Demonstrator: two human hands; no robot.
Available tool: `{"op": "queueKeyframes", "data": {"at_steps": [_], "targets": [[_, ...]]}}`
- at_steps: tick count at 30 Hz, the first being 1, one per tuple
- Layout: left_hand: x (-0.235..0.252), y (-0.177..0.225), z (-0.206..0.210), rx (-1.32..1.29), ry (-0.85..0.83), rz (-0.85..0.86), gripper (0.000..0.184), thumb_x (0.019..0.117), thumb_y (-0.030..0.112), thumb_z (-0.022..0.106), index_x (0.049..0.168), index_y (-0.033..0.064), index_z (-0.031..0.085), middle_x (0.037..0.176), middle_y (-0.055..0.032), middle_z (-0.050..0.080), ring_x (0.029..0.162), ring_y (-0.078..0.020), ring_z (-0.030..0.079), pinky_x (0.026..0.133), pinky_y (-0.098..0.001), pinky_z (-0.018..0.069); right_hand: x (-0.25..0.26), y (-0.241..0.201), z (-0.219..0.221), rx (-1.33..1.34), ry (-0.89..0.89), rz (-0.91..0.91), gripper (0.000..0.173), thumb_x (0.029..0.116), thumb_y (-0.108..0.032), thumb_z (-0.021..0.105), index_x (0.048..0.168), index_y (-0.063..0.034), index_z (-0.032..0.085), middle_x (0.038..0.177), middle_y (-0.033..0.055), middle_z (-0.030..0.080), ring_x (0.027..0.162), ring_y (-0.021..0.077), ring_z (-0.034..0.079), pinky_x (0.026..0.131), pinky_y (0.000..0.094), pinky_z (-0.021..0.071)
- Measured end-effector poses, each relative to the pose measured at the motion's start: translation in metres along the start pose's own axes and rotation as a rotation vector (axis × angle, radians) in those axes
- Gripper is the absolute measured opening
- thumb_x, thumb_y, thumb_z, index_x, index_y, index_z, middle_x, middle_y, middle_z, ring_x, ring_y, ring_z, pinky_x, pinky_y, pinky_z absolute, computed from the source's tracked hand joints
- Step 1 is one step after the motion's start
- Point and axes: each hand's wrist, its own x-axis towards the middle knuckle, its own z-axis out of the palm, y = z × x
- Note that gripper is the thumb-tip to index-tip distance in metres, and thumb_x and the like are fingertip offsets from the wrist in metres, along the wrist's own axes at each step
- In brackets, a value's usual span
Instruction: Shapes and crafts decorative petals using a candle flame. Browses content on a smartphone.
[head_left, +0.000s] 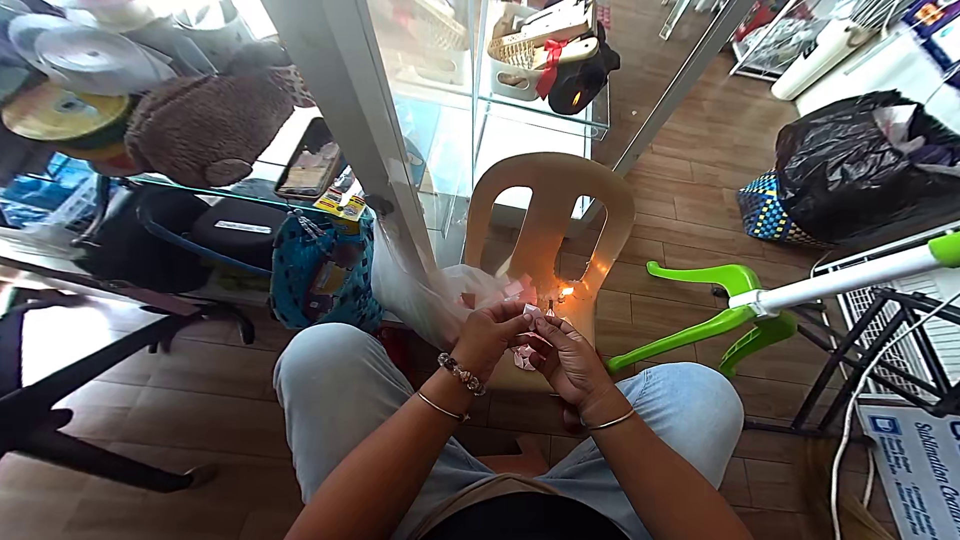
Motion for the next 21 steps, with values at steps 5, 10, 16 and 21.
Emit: {"op": "queueKeyframes", "data": {"at_steps": [5, 10, 16, 21], "targets": [[-0.002, 0.005, -0.002, 0.069, -0.029, -0.034, 0.021, 0.0959, -0.002, 0.066, 0.116, -0.0020, 0.064, 0.097, -0.0087, 0.070, 0.078, -0.0124, 0.069, 0.073, -0.0258, 0.0596, 0.000, -0.002, 0.001, -0.057, 0.027, -0.101, 0.004, 0.0996, -0.002, 0.062, 0.103, -0.0015, 0.060, 0.085, 0.0073, 0.067, 0.068, 0.0123, 0.065, 0.062, 0.0254, 0.0565], [-0.009, 0.014, -0.001, 0.077, -0.154, -0.192, 0.022, 0.1078, 0.023, 0.053, 0.118, 0.0034, 0.059, 0.089, -0.0055, 0.071, 0.075, -0.0127, 0.072, 0.070, -0.0261, 0.0601, 0.013, 0.003, -0.026, -0.904, -0.019, -1.076, 0.011, 0.0903, -0.010, 0.075, 0.096, -0.0026, 0.078, 0.096, 0.0070, 0.068, 0.087, 0.0072, 0.065, 0.076, 0.0186, 0.0564], [-0.006, 0.011, -0.009, -0.039, -0.178, -0.165, 0.016, 0.1023, 0.003, 0.057, 0.118, 0.0008, 0.062, 0.093, -0.0065, 0.069, 0.076, -0.0132, 0.070, 0.074, -0.0279, 0.0603, 0.012, 0.006, -0.043, -1.262, -0.100, -1.515, 0.014, 0.0965, -0.014, 0.068, 0.100, -0.0122, 0.081, 0.102, 0.0103, 0.072, 0.099, 0.0214, 0.066, 0.089, 0.0337, 0.0544], [-0.007, 0.011, -0.010, -0.054, -0.173, -0.140, 0.018, 0.1002, -0.002, 0.058, 0.117, 0.0006, 0.061, 0.095, -0.0076, 0.069, 0.074, -0.0134, 0.069, 0.072, -0.0274, 0.0599, 0.010, 0.005, -0.046, -1.333, -0.088, -1.626, 0.014, 0.0969, -0.015, 0.067, 0.102, -0.0170, 0.080, 0.104, 0.0076, 0.073, 0.103, 0.0223, 0.065, 0.092, 0.0369, 0.0498]]}}
